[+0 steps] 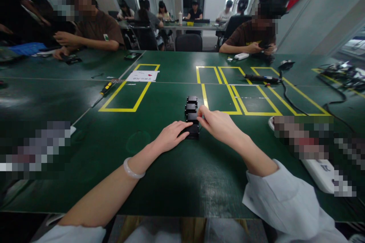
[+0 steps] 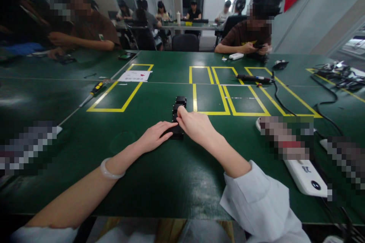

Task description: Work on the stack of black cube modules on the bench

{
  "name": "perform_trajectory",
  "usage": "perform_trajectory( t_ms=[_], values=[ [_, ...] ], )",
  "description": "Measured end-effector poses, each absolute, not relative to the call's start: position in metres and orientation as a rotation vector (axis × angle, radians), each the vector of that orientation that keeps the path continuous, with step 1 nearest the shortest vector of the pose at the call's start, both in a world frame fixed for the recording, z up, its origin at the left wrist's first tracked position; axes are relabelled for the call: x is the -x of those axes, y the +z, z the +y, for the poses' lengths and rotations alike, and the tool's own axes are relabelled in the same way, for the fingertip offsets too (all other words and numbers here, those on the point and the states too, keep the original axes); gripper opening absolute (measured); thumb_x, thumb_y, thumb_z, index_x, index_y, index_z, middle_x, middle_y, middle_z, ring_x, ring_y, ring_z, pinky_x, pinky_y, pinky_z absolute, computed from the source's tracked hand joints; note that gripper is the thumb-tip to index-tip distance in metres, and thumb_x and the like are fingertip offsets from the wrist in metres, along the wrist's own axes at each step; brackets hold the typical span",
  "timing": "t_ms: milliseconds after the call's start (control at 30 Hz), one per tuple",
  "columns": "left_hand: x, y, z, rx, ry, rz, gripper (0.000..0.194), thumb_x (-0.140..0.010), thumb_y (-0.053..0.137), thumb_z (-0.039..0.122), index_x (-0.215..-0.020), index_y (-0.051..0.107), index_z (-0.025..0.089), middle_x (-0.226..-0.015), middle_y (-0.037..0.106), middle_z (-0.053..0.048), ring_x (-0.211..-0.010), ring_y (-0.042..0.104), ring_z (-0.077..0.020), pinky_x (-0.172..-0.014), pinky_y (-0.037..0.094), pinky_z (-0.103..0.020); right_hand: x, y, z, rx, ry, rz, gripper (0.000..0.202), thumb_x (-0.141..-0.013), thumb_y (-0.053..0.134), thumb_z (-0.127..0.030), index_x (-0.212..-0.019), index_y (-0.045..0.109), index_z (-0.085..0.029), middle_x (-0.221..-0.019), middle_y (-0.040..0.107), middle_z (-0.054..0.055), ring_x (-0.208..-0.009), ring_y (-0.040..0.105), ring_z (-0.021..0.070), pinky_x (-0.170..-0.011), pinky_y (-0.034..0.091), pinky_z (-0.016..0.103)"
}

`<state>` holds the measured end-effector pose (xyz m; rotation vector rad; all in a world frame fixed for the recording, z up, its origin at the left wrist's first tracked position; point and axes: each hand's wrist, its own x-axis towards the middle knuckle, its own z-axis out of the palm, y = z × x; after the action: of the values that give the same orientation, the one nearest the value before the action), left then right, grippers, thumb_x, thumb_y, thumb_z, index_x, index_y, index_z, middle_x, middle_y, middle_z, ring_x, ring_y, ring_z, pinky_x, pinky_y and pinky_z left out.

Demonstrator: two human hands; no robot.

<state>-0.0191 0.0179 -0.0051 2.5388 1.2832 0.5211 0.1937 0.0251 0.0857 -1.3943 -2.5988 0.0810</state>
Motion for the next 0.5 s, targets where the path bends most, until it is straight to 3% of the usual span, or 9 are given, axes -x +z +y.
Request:
perform_trajectory(
  t_ms=[300, 500],
  values=[
    [0.0190, -0.0049, 0.0182, -2.547, 0.523, 1.268, 0.040, -0.097, 0.038, 0.036, -0.134, 0.043, 0.024, -0.121, 0.056, -0.006, -0.110, 0.051, -0.0205, -0.097, 0.041, -0.036, -0.1933, 0.0885, 0.0221, 1.386, 0.090, -2.580, 0.020, -0.092, 0.034, -0.026, -0.105, 0.048, -0.018, -0.077, 0.066, 0.004, -0.059, 0.055, 0.0138, -0.052, 0.021, 0.024],
    [0.0192, -0.0060, 0.0182, -2.553, 0.519, 1.279, 0.040, -0.097, 0.037, 0.037, -0.135, 0.043, 0.024, -0.121, 0.056, -0.006, -0.109, 0.051, -0.0208, -0.097, 0.041, -0.037, -0.1943, 0.0859, 0.0237, 1.359, 0.104, -2.575, 0.023, -0.095, 0.034, -0.036, -0.103, 0.048, -0.019, -0.076, 0.066, 0.003, -0.062, 0.056, 0.0146, -0.052, 0.021, 0.024]
  ],
)
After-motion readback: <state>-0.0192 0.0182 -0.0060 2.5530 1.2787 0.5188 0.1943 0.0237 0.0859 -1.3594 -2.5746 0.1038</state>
